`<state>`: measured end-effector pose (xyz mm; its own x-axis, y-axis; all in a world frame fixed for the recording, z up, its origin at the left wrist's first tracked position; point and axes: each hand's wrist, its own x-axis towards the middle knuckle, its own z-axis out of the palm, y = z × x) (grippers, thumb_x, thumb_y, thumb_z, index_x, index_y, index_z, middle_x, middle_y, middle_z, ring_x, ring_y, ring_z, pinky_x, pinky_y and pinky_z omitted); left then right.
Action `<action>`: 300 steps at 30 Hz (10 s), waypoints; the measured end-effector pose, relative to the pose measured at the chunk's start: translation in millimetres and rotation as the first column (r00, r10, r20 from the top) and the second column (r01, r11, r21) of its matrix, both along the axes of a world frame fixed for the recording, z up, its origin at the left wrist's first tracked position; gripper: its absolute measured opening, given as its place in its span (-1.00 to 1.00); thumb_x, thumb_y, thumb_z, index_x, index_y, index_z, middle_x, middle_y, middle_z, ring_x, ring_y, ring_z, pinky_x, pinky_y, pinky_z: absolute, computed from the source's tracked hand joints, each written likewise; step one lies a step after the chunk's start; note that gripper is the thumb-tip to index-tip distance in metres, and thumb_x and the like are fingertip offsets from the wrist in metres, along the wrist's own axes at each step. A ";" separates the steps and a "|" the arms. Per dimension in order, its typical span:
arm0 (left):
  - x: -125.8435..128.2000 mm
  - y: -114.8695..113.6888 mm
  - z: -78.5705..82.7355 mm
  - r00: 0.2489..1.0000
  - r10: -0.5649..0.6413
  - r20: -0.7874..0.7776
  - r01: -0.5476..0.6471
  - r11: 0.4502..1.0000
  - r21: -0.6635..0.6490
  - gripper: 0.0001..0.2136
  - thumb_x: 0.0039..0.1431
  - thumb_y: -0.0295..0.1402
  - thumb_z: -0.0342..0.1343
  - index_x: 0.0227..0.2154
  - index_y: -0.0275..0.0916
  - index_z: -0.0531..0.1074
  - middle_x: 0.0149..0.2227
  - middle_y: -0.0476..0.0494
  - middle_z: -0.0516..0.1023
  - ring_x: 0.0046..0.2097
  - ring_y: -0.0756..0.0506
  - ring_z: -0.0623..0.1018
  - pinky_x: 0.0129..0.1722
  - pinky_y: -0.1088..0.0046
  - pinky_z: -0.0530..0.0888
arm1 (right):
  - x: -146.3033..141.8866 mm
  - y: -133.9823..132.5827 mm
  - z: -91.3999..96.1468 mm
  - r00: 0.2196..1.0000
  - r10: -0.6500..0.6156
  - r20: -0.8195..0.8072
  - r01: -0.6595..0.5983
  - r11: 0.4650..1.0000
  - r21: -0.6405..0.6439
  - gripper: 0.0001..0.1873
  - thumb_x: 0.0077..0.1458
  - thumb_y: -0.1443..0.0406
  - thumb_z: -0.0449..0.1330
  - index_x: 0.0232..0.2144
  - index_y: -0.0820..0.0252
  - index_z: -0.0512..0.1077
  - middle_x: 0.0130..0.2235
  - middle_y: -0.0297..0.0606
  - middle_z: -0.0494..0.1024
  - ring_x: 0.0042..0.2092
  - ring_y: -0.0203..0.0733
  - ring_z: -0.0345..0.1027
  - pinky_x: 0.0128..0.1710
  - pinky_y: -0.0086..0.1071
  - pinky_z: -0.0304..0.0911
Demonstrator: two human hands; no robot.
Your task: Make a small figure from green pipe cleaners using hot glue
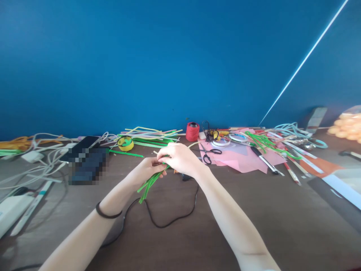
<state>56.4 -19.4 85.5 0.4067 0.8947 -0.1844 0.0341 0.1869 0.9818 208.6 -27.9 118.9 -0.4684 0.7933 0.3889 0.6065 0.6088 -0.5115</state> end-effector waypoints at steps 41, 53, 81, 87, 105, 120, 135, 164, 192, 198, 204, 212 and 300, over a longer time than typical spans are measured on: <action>-12.9 7.6 23.6 0.810 0.342 0.476 -0.142 0.902 -0.407 -0.81 0.05 -0.69 -0.02 -0.45 -0.39 0.47 -0.56 -0.06 0.45 -0.55 0.13 0.46 -0.54 0.76 0.42 | 3.1 21.8 -18.8 0.824 -0.191 -0.534 -0.120 0.861 -0.494 -0.72 -0.15 0.15 0.27 -0.49 0.26 0.37 -0.63 -0.38 0.40 -0.59 -0.37 0.23 -0.57 -0.48 0.09; -14.9 3.9 12.8 0.985 -0.088 0.149 0.100 0.992 -0.072 -0.78 -0.25 -0.53 0.30 -0.55 -0.33 0.33 -0.64 -0.04 0.47 -0.56 -0.03 0.52 -0.54 0.51 0.46 | 13.7 20.7 -13.4 0.958 -0.042 -0.282 -0.047 0.952 -0.302 -0.84 -0.06 0.24 0.20 -0.52 0.26 0.43 -0.51 -0.35 0.40 -0.48 -0.36 0.20 -0.49 -0.45 0.05; -14.0 13.3 16.3 0.806 0.393 0.443 -0.260 0.907 -0.331 -0.80 0.04 -0.65 0.02 -0.64 -0.35 0.33 -0.61 0.00 0.40 -0.56 0.14 0.44 -0.49 0.73 0.42 | -13.6 3.0 -9.2 0.843 -0.084 -0.532 -0.083 0.956 -0.283 -0.78 -0.01 0.19 0.20 -0.38 0.23 0.52 -0.41 -0.23 0.57 -0.36 -0.19 0.46 -0.38 -0.38 0.30; -14.3 7.8 20.5 0.842 0.319 0.435 -0.190 0.930 -0.314 -0.84 0.05 -0.57 0.04 -0.60 -0.35 0.35 -0.63 -0.03 0.42 -0.60 0.09 0.43 -0.54 0.63 0.42 | -5.4 10.2 -8.6 0.806 -0.129 -0.577 -0.144 0.904 -0.403 -0.74 -0.11 0.17 0.26 -0.43 0.28 0.48 -0.49 -0.22 0.56 -0.41 -0.22 0.42 -0.51 -0.44 0.22; -18.2 -3.9 16.6 0.925 -0.367 0.095 0.367 0.930 0.023 -0.72 -0.19 -0.48 0.27 -0.44 -0.28 0.25 -0.57 -0.03 0.50 -0.56 0.02 0.47 -0.52 0.52 0.38 | 10.5 14.8 -9.4 0.925 0.038 -0.378 -0.199 0.897 -0.395 -0.80 -0.10 0.22 0.26 -0.51 0.27 0.41 -0.53 -0.35 0.45 -0.46 -0.32 0.30 -0.45 -0.46 0.15; -22.2 6.4 23.5 0.950 0.061 0.307 -0.144 0.955 0.258 -0.62 -0.22 -0.44 0.30 -0.54 -0.22 0.10 -0.58 0.04 0.47 -0.54 0.04 0.47 -0.52 0.57 0.34 | 18.0 24.2 -23.7 0.789 0.280 -0.547 -0.610 0.459 -0.646 -0.70 0.10 0.21 0.09 -0.26 0.37 0.42 -0.38 -0.13 0.56 -0.42 -0.31 0.41 -0.47 -0.49 0.21; -24.3 8.2 25.3 0.932 0.131 0.337 -0.238 0.924 0.299 -0.63 -0.19 -0.47 0.29 -0.55 -0.20 0.09 -0.60 0.05 0.46 -0.52 0.04 0.48 -0.53 0.59 0.34 | 16.8 29.9 -32.0 0.537 0.074 -0.840 -0.794 0.382 -0.474 -0.74 0.07 0.24 0.13 -0.39 0.40 0.45 -0.49 -0.13 0.56 -0.51 -0.30 0.41 -0.53 -0.49 0.24; -1.6 -10.2 8.3 0.974 0.188 -0.128 -0.134 0.930 0.342 -0.80 -0.18 -0.52 0.14 -0.59 -0.22 0.19 -0.62 0.08 0.39 -0.50 -0.04 0.52 -0.50 0.51 0.33 | 0.0 -2.0 2.7 0.995 0.011 0.101 -0.034 0.973 0.227 -0.82 0.02 0.41 0.13 -0.58 0.23 0.46 -0.51 -0.29 0.41 -0.34 -0.23 0.13 -0.30 -0.32 0.02; 2.5 -10.2 25.0 0.669 0.462 0.582 -0.251 0.877 -0.409 -0.86 0.06 -0.61 0.03 -0.56 -0.33 0.33 -0.53 -0.02 0.41 -0.51 0.13 0.45 -0.46 0.71 0.47 | -16.9 18.5 -26.9 0.643 -0.178 -0.745 -0.036 0.965 -0.261 -0.81 -0.14 0.21 0.26 -0.52 0.21 0.37 -0.53 -0.38 0.29 -0.46 -0.32 0.13 -0.45 -0.42 0.03; 1.6 -8.5 24.1 0.718 0.346 0.604 -0.118 0.916 -0.384 -0.85 0.07 -0.62 -0.01 -0.55 -0.35 0.37 -0.57 -0.04 0.39 -0.54 0.13 0.42 -0.50 0.73 0.45 | -17.8 21.7 -28.9 0.421 -0.183 -0.889 -0.352 0.870 -0.346 -0.76 -0.24 0.21 0.34 -0.56 0.21 0.38 -0.49 -0.38 0.36 -0.46 -0.36 0.16 -0.42 -0.43 0.07; -5.2 -6.5 22.9 0.765 0.169 0.621 0.091 0.927 -0.364 -0.91 0.00 -0.64 0.05 -0.47 -0.40 0.42 -0.57 -0.05 0.38 -0.55 0.13 0.40 -0.53 0.75 0.43 | -18.9 21.3 -30.8 0.352 -0.180 -0.919 -0.570 0.737 -0.363 -0.70 -0.34 0.21 0.40 -0.60 0.23 0.37 -0.56 -0.39 0.35 -0.50 -0.36 0.16 -0.45 -0.42 0.10; -7.5 -5.6 18.1 0.780 0.059 0.624 0.166 0.940 -0.297 -0.90 -0.13 -0.62 0.17 -0.48 -0.42 0.43 -0.58 -0.05 0.38 -0.54 0.13 0.40 -0.52 0.73 0.42 | -20.1 20.1 -34.0 0.327 -0.182 -0.927 -0.667 0.651 -0.363 -0.68 -0.33 0.21 0.41 -0.52 0.22 0.39 -0.54 -0.39 0.42 -0.49 -0.33 0.28 -0.44 -0.42 0.22; -12.2 9.3 5.7 0.902 0.092 0.421 -0.118 0.992 0.036 -0.85 -0.03 -0.36 0.18 -0.51 -0.30 0.32 -0.54 0.01 0.38 -0.54 0.10 0.36 -0.47 0.60 0.38 | -27.6 26.3 -45.4 0.357 -0.114 -0.927 -0.473 0.834 -0.285 -0.82 -0.12 0.28 0.30 -0.41 0.24 0.44 -0.52 -0.35 0.49 -0.45 -0.27 0.38 -0.47 -0.35 0.32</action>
<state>44.3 -10.1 91.2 0.3383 0.9403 0.0361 -0.3985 0.1084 0.9107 181.0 -1.6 73.5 -0.2293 0.9250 0.3031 -0.4835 0.1620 -0.8602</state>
